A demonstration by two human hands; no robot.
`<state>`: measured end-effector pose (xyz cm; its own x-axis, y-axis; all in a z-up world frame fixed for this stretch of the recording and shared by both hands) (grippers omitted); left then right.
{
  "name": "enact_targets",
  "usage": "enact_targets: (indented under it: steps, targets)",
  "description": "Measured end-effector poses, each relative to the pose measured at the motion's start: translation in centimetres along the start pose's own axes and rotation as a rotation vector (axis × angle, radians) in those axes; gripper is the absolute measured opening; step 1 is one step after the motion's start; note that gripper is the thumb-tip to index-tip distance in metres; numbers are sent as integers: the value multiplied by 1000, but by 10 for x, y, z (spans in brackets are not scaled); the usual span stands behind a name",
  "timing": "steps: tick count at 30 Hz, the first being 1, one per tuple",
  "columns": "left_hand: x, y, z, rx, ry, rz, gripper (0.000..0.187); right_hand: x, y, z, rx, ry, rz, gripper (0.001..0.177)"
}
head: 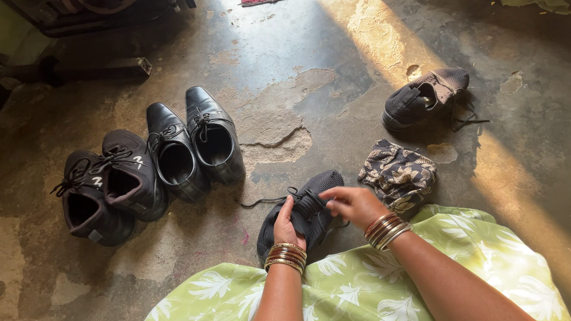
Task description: The person unlaces a black sneaker, removes the laces, wipes the shoe with a patterned cloth, and then relaces the same shoe. The person handles one shoe at a time and places it back on the floor after relacing.
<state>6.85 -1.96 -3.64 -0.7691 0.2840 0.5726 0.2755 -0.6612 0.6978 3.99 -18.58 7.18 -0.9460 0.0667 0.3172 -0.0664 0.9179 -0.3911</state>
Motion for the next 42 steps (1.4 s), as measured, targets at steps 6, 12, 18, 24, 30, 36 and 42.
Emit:
enact_targets:
  steps: [6,12,18,24,30,36,42]
  targets:
    - [1,-1,1,-24,-12,30,30,6,24,-19,540,-214,-58,47]
    - [2,-2,-2,-70,-49,30,29,-5,14,4,-118,23,-45,24]
    - [0,-4,-1,-99,-13,71,30,-17,-12,27,-336,135,89,15]
    - [-1,-16,7,-770,-60,199,62,-9,-13,29,-367,144,60,14]
    - [-3,-40,14,-1115,-153,326,85,2,-9,8,-135,1,93,12]
    - [-10,-45,16,-1041,29,309,89,4,-2,-16,58,-194,166,12]
    - [2,-40,18,-1012,107,386,92,-5,14,-39,306,-358,196,8]
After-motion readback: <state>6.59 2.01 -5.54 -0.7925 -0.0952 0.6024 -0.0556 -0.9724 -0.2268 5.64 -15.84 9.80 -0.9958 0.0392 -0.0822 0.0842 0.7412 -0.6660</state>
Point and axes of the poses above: each hand's wrist, its own x-axis away from the middle knuckle, its own y-axis out of the palm, z = x × y, the point moved 7 cm from there along -x, towards the middle knuckle, and after that the axes turned 10 degrees about -x, right-handed, at the moved point
